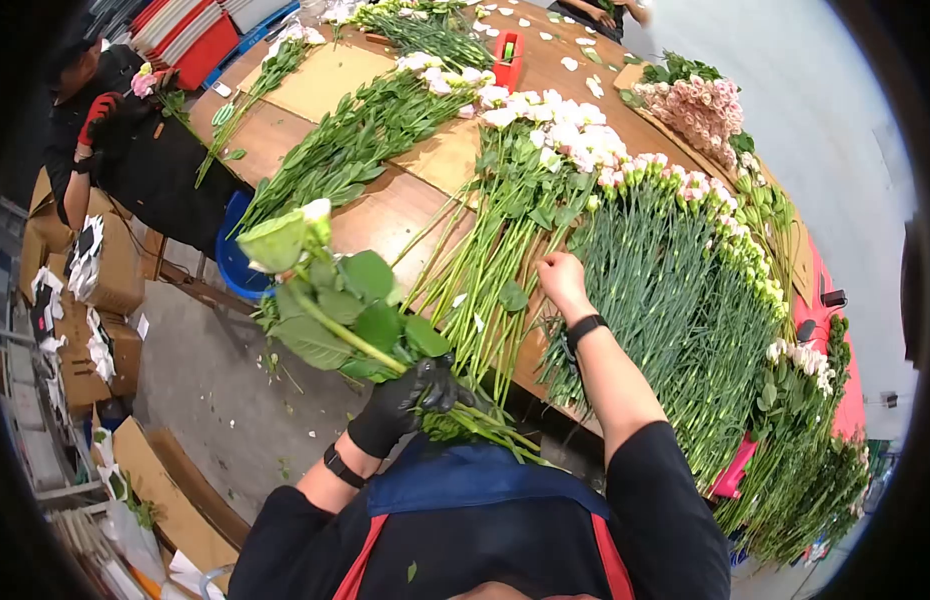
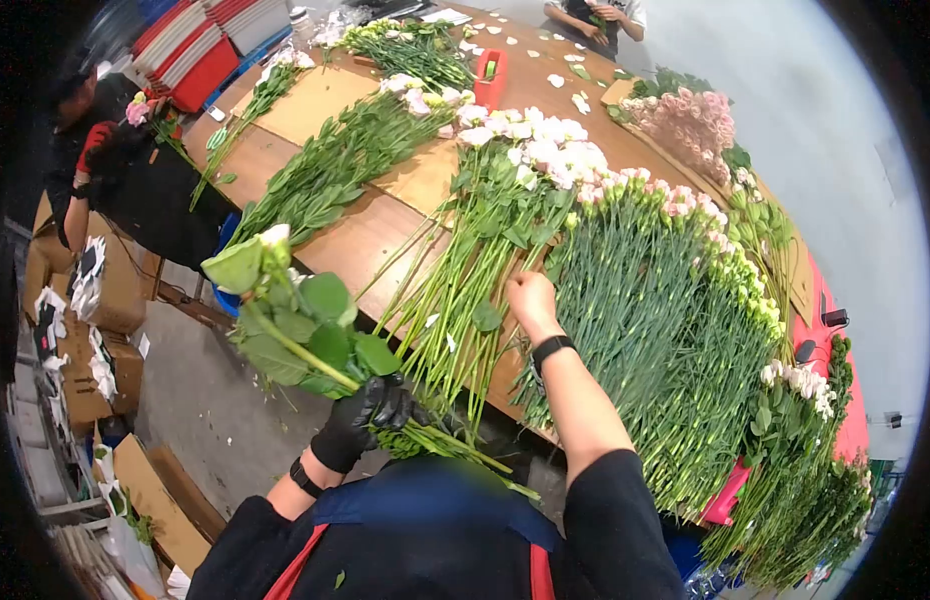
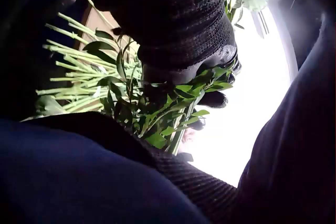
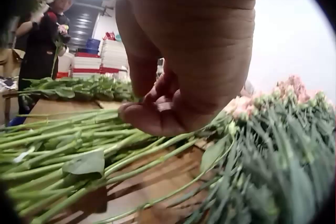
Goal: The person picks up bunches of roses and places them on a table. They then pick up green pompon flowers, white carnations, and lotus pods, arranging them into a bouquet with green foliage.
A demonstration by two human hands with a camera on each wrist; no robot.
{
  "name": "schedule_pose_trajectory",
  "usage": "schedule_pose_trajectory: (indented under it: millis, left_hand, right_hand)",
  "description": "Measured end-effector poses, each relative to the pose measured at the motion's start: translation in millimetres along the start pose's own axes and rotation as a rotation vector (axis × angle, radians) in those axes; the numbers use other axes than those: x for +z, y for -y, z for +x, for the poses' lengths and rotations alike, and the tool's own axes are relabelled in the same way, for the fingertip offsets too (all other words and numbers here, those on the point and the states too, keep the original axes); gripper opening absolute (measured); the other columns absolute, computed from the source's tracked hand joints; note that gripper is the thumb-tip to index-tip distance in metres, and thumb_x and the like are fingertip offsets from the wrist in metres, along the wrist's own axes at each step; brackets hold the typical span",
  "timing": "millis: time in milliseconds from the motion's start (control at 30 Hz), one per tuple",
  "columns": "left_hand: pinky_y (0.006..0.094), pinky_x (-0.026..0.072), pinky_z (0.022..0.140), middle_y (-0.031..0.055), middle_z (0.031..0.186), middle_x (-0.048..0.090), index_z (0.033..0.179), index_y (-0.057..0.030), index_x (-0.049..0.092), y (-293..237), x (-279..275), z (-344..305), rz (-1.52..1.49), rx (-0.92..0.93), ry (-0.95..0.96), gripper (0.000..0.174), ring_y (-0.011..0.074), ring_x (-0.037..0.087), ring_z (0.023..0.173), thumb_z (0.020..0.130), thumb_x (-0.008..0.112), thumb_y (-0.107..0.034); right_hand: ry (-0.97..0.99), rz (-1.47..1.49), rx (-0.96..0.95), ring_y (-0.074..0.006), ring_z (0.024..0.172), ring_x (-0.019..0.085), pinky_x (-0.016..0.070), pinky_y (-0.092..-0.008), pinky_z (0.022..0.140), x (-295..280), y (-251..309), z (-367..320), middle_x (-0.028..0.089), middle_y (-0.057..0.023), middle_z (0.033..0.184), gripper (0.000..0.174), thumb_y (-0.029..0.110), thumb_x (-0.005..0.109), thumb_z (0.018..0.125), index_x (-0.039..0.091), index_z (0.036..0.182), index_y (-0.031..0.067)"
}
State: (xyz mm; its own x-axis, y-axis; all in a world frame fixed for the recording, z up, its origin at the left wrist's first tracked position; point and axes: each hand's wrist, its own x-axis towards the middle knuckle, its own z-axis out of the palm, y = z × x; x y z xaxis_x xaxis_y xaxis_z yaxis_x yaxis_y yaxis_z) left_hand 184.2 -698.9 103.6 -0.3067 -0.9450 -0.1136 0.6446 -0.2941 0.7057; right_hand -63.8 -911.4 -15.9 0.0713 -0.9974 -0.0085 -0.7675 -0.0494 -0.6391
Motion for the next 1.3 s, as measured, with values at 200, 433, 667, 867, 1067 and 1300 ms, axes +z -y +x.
schedule_pose_trajectory:
  millis: [200,433,667,867,1067,1300]
  left_hand:
    - [0.0466,0.0503,0.076,-0.0045,0.056,0.039,0.105,-0.0089,0.054,-20,-36,-25,-0.011,0.028,-0.216,0.037,0.0142,0.047,0.060,0.099,0.045,-0.044]
    - [0.0401,0.0455,0.077,-0.0013,0.058,0.038,0.110,-0.0043,0.056,-26,-69,-38,-0.136,0.085,-0.237,0.039,0.0182,0.048,0.064,0.100,0.044,-0.040]
    - [0.0335,0.0401,0.071,-0.0012,0.059,0.039,0.112,-0.0032,0.056,-35,-73,-39,-0.108,0.094,-0.326,0.040,0.0180,0.046,0.065,0.101,0.042,-0.040]
    - [0.0320,0.0392,0.071,-0.0011,0.061,0.038,0.114,-0.0028,0.055,-33,-90,-44,-0.119,0.109,-0.292,0.042,0.0177,0.046,0.066,0.102,0.039,-0.039]
    - [0.0369,0.0449,0.075,-0.0003,0.063,0.038,0.115,-0.0005,0.054,-44,-80,-40,-0.176,0.065,-0.462,0.040,0.0177,0.048,0.068,0.101,0.044,-0.037]
    - [0.0442,0.0516,0.080,0.0010,0.070,0.046,0.124,0.0011,0.049,-26,-76,0,-0.043,0.029,-0.334,0.048,0.0184,0.053,0.072,0.097,0.051,-0.038]
  right_hand:
    - [0.237,0.192,0.285,-0.0197,0.057,0.065,0.0523,-0.0329,0.055,57,71,36,0.068,-0.0121,0.071,0.037,0.034,0.068,0.083,0.069,0.084,-0.0037]
    - [0.162,-0.076,0.213,-0.0379,0.079,0.066,0.0511,-0.0435,0.074,80,82,40,0.067,-0.0242,0.080,0.035,0.031,0.065,0.078,0.067,0.083,-0.0035]
    - [-0.089,0.463,0.292,-0.0150,0.052,0.058,0.0456,-0.0304,0.052,79,116,23,0.065,-0.0078,0.065,0.025,0.025,0.065,0.088,0.062,0.081,0.0004]
    - [0.079,0.636,0.437,-0.0091,0.045,0.051,0.0379,-0.0241,0.041,108,131,44,0.062,-0.0044,0.064,0.024,0.021,0.061,0.091,0.059,0.096,-0.0029]
    - [-0.201,0.546,0.119,-0.0125,0.055,0.050,0.0419,-0.0309,0.054,93,120,36,0.058,-0.0060,0.063,0.023,0.018,0.060,0.091,0.059,0.087,-0.0040]
    - [-0.227,0.217,-0.201,-0.0153,0.058,0.055,0.0442,-0.0280,0.055,-34,129,-87,0.058,-0.0104,0.066,0.017,0.014,0.063,0.090,0.065,0.096,-0.0017]
